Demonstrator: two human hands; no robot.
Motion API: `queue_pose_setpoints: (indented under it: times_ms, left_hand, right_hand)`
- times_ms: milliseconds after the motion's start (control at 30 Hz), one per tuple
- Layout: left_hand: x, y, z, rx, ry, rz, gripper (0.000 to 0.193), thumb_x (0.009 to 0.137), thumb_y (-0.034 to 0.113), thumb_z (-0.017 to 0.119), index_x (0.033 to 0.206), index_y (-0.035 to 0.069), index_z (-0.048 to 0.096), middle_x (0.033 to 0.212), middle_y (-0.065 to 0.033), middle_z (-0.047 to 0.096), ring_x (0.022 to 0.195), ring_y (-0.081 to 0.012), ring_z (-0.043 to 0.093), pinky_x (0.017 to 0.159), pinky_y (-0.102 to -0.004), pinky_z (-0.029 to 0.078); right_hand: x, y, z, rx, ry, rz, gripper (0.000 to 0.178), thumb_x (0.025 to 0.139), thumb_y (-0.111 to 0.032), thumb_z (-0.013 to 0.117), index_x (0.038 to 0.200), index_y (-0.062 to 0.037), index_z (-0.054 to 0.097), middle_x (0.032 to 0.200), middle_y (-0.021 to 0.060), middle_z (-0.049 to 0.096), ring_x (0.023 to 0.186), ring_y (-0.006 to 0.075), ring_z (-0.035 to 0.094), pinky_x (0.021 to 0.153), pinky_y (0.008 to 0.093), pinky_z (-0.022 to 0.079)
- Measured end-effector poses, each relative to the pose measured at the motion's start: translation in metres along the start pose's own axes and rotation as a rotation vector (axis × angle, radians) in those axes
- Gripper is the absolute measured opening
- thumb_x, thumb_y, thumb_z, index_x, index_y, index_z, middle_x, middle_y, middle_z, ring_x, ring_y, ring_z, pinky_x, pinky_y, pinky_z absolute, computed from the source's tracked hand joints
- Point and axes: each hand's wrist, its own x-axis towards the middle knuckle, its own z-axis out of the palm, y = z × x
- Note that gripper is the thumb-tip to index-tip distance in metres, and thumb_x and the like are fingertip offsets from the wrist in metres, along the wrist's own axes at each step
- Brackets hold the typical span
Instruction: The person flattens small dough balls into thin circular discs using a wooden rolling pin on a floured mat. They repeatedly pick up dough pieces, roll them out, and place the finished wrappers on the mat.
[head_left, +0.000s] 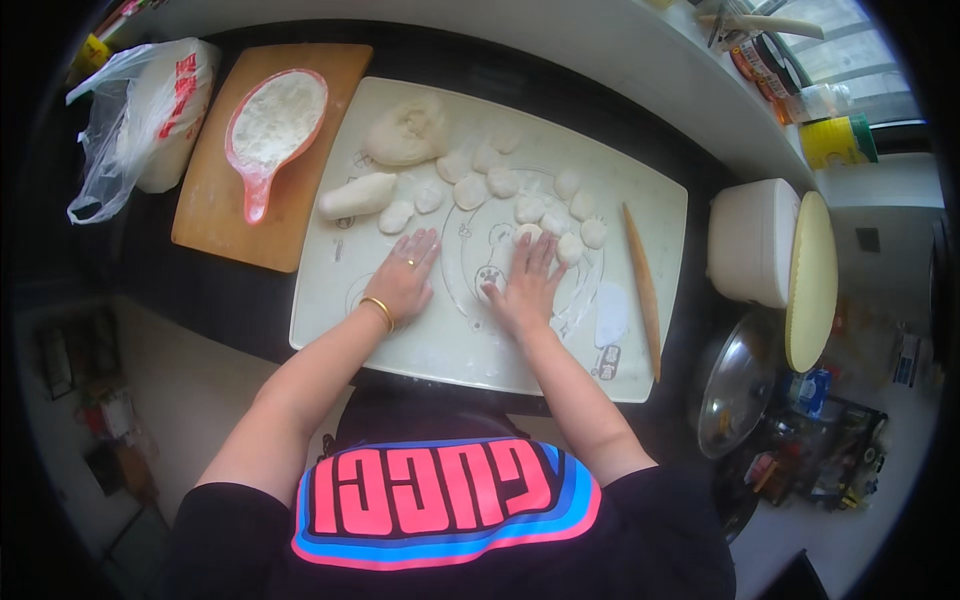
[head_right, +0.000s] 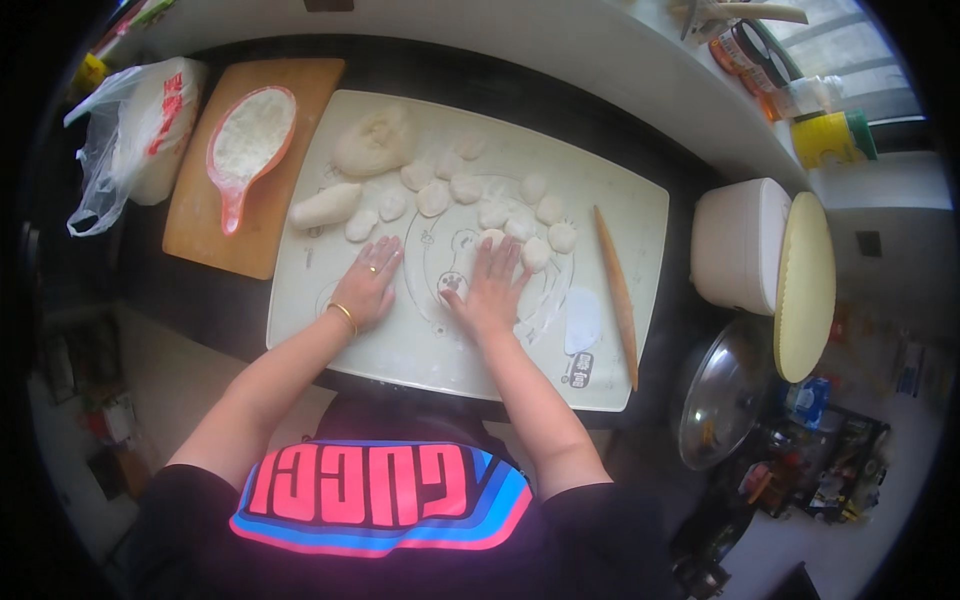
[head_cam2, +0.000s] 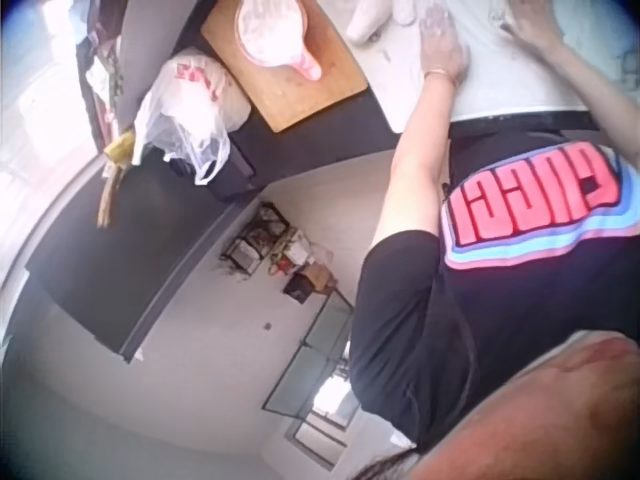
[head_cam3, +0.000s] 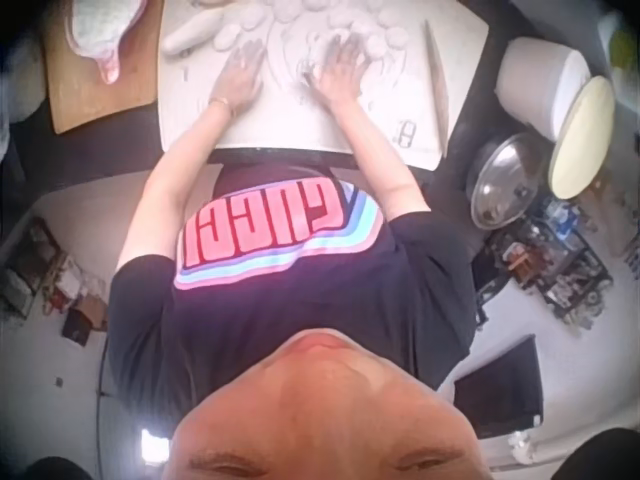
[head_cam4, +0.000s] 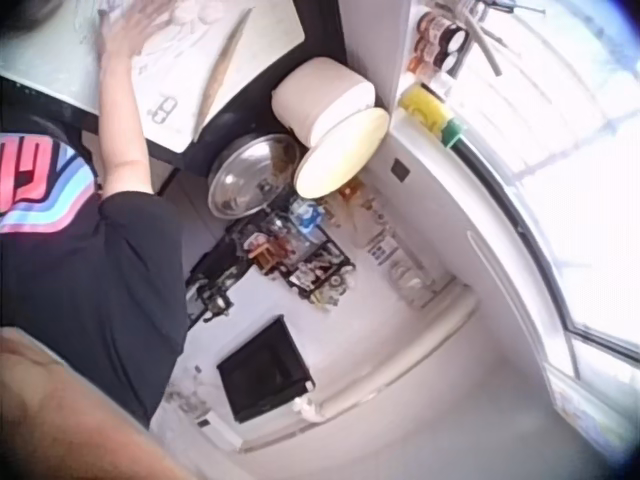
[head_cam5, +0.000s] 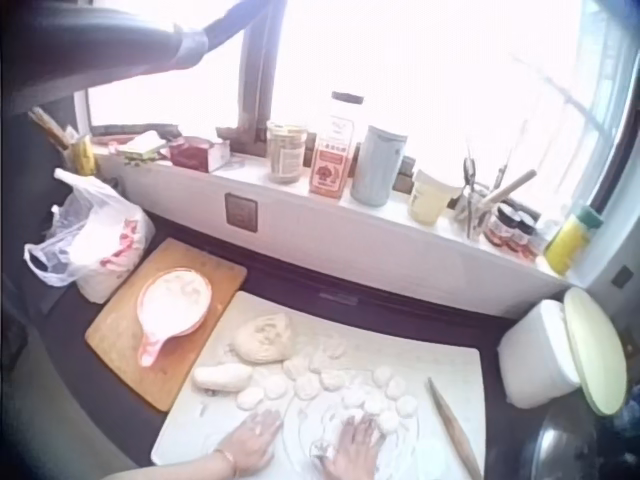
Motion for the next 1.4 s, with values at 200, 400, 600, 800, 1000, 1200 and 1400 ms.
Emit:
queue_pose_setpoints:
  times_ms: [200, 400, 600, 800, 1000, 1200, 1400]
  left_hand:
    - [0.003, 0.002, -0.003, -0.015, 0.033, 0.029, 0.059, 0.070, 0.008, 0.056, 0.126, -0.007, 0.043, 0.138, -0.0214, 0.037, 0.129, -0.0347, 0.034, 0.109, -0.0445, 0.025]
    - [0.000, 0.002, 0.003, 0.018, 0.050, 0.019, 0.060, 0.070, 0.008, 0.055, 0.127, -0.007, 0.043, 0.137, -0.0219, 0.038, 0.128, -0.0351, 0.035, 0.109, -0.0442, 0.025]
    - [0.001, 0.001, 0.004, 0.002, 0.053, 0.028, 0.060, 0.072, 0.010, 0.055, 0.128, -0.006, 0.042, 0.138, -0.0218, 0.037, 0.129, -0.0345, 0.034, 0.109, -0.0438, 0.025]
    - [0.002, -0.005, 0.009, 0.008, 0.037, 0.034, 0.060, 0.074, 0.011, 0.055, 0.130, -0.004, 0.039, 0.139, -0.0223, 0.035, 0.130, -0.0353, 0.032, 0.109, -0.0443, 0.023]
    - [-0.009, 0.007, -0.008, -0.026, 0.048, -0.141, 0.064, 0.077, 0.013, 0.056, 0.136, -0.001, 0.034, 0.145, -0.0238, 0.022, 0.134, -0.0407, 0.020, 0.110, -0.0481, 0.017]
    - [0.020, -0.003, -0.007, 0.101, 0.036, -0.258, 0.068, 0.082, 0.024, 0.058, 0.139, 0.002, 0.029, 0.148, -0.0235, 0.013, 0.136, -0.0429, 0.012, 0.110, -0.0517, 0.012]
    - [0.072, 0.025, 0.015, 0.132, -0.037, -0.265, 0.071, 0.084, 0.031, 0.057, 0.141, 0.003, 0.026, 0.148, -0.0240, 0.011, 0.136, -0.0418, 0.012, 0.111, -0.0492, 0.010]
  right_hand:
    - [0.001, -0.007, -0.015, -0.029, -0.056, -0.041, 0.104, 0.075, -0.062, 0.055, 0.145, -0.0030, 0.005, 0.150, 0.0239, -0.004, 0.140, 0.0370, -0.004, 0.106, 0.0611, -0.003]
    - [-0.006, 0.032, 0.013, 0.437, 0.205, -0.173, 0.085, 0.085, -0.047, 0.050, 0.144, -0.0016, 0.010, 0.150, 0.0209, 0.002, 0.140, 0.0349, 0.002, 0.109, 0.0549, -0.001]
    - [-0.059, 0.029, -0.001, 0.156, -0.057, -0.195, 0.079, 0.083, -0.034, 0.058, 0.141, 0.0019, 0.019, 0.149, 0.0202, 0.013, 0.139, 0.0337, 0.010, 0.110, 0.0512, 0.012]
    - [-0.057, -0.016, 0.016, 0.202, -0.008, -0.368, 0.086, 0.078, -0.042, 0.062, 0.141, -0.0004, 0.022, 0.150, 0.0189, 0.014, 0.139, 0.0312, 0.014, 0.110, 0.0517, 0.014]
    - [-0.010, -0.005, 0.008, -0.008, 0.034, -0.215, 0.090, 0.077, -0.052, 0.057, 0.143, -0.0029, 0.020, 0.151, 0.0135, 0.013, 0.140, 0.0298, 0.011, 0.109, 0.0562, 0.009]
    - [0.026, -0.008, -0.002, -0.023, 0.099, -0.234, 0.085, 0.079, -0.051, 0.056, 0.144, -0.0087, 0.022, 0.152, 0.0077, 0.013, 0.140, 0.0280, 0.010, 0.109, 0.0572, 0.004]
    - [0.047, 0.061, -0.043, -0.027, 0.133, -0.117, 0.080, 0.081, -0.049, 0.055, 0.143, -0.0101, 0.024, 0.151, 0.0146, 0.012, 0.140, 0.0312, 0.011, 0.108, 0.0578, 0.007]
